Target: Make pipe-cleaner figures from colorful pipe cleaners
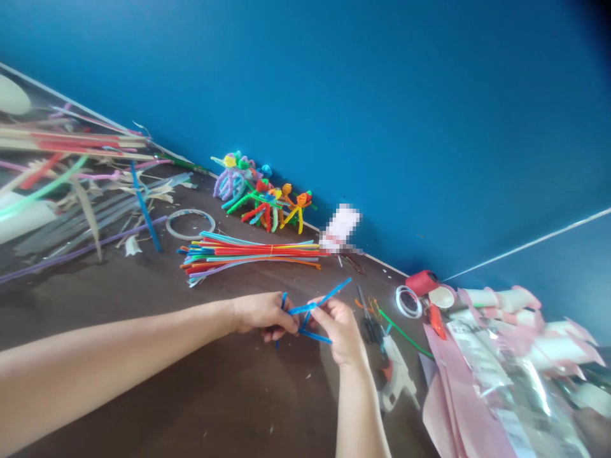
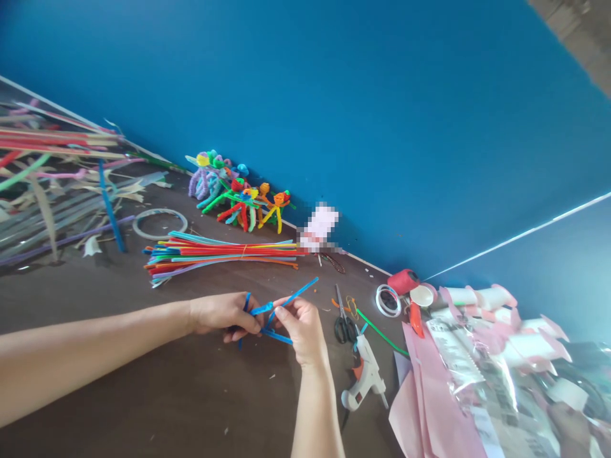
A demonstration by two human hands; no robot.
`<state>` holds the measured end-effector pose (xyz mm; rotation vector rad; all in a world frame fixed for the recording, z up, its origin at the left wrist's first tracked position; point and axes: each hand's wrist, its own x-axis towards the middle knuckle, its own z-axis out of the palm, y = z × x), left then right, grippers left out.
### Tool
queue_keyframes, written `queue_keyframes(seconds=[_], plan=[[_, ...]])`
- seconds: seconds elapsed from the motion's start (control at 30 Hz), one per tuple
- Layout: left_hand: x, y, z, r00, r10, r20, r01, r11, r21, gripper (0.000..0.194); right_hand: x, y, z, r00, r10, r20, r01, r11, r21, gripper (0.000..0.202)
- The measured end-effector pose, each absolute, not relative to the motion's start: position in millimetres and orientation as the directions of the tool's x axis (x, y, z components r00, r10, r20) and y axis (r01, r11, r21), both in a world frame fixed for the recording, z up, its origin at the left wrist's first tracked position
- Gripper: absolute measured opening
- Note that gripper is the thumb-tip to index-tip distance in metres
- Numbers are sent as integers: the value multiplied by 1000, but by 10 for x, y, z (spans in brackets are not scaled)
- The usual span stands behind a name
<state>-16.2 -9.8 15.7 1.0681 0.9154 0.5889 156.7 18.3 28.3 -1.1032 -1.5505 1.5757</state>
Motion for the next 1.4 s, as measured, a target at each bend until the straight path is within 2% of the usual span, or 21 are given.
queue_keyframes(seconds=[0.17, 0.33, 0.43, 0.57, 0.63, 0.73, 0.8, 0.93, 1.07, 1.23, 1.33, 1.4], plan=[[-86, -123, 122, 402, 847, -347, 66, 351, 934, 13, 1580, 155, 297, -346, 938, 16, 264, 114, -958, 14], [-25, -148, 65, 307, 898, -316, 131, 289, 948, 21, 1569, 107, 365, -340, 927, 158, 472, 313, -824, 13], [9, -157, 40, 277, 905, -322, 139, 294, 946, 23, 1562, 74, 410, -334, 922, 198, 567, 364, -739, 15], [12, -174, 51, 220, 934, -280, 234, 228, 945, 23, 1568, 68, 436, -349, 923, 159, 639, 359, -681, 15], [-11, -181, 69, 169, 976, -140, 356, 72, 932, 19, 1569, 67, 446, -393, 907, 152, 649, 390, -653, 14], [-56, -185, 91, 125, 988, 85, 533, -139, 835, 17, 1551, 45, 459, -459, 859, 229, 627, 495, -602, 12], [-81, -183, 95, 134, 981, 140, 595, -192, 780, 17, 1534, 29, 454, -439, 851, 287, 626, 519, -582, 9], [-110, -184, 91, 209, 947, 244, 661, -321, 678, 17, 1516, 52, 388, -290, 880, 377, 691, 465, -554, 10], [-114, -211, 118, 307, 895, 323, 685, -444, 578, 14, 1505, 105, 307, -308, 851, 424, 678, 509, -529, 10], [-111, -235, 136, 305, 893, 330, 701, -445, 557, 12, 1443, 56, 323, -317, 836, 448, 605, 542, -583, 3], [-114, -212, 121, 195, 932, 307, 687, -353, 636, 14, 1411, 12, 360, -328, 792, 514, 578, 599, -554, 4], [-116, -184, 109, 94, 957, 276, 609, -275, 744, 16, 1399, -4, 376, -364, 745, 560, 546, 657, -520, 4]])
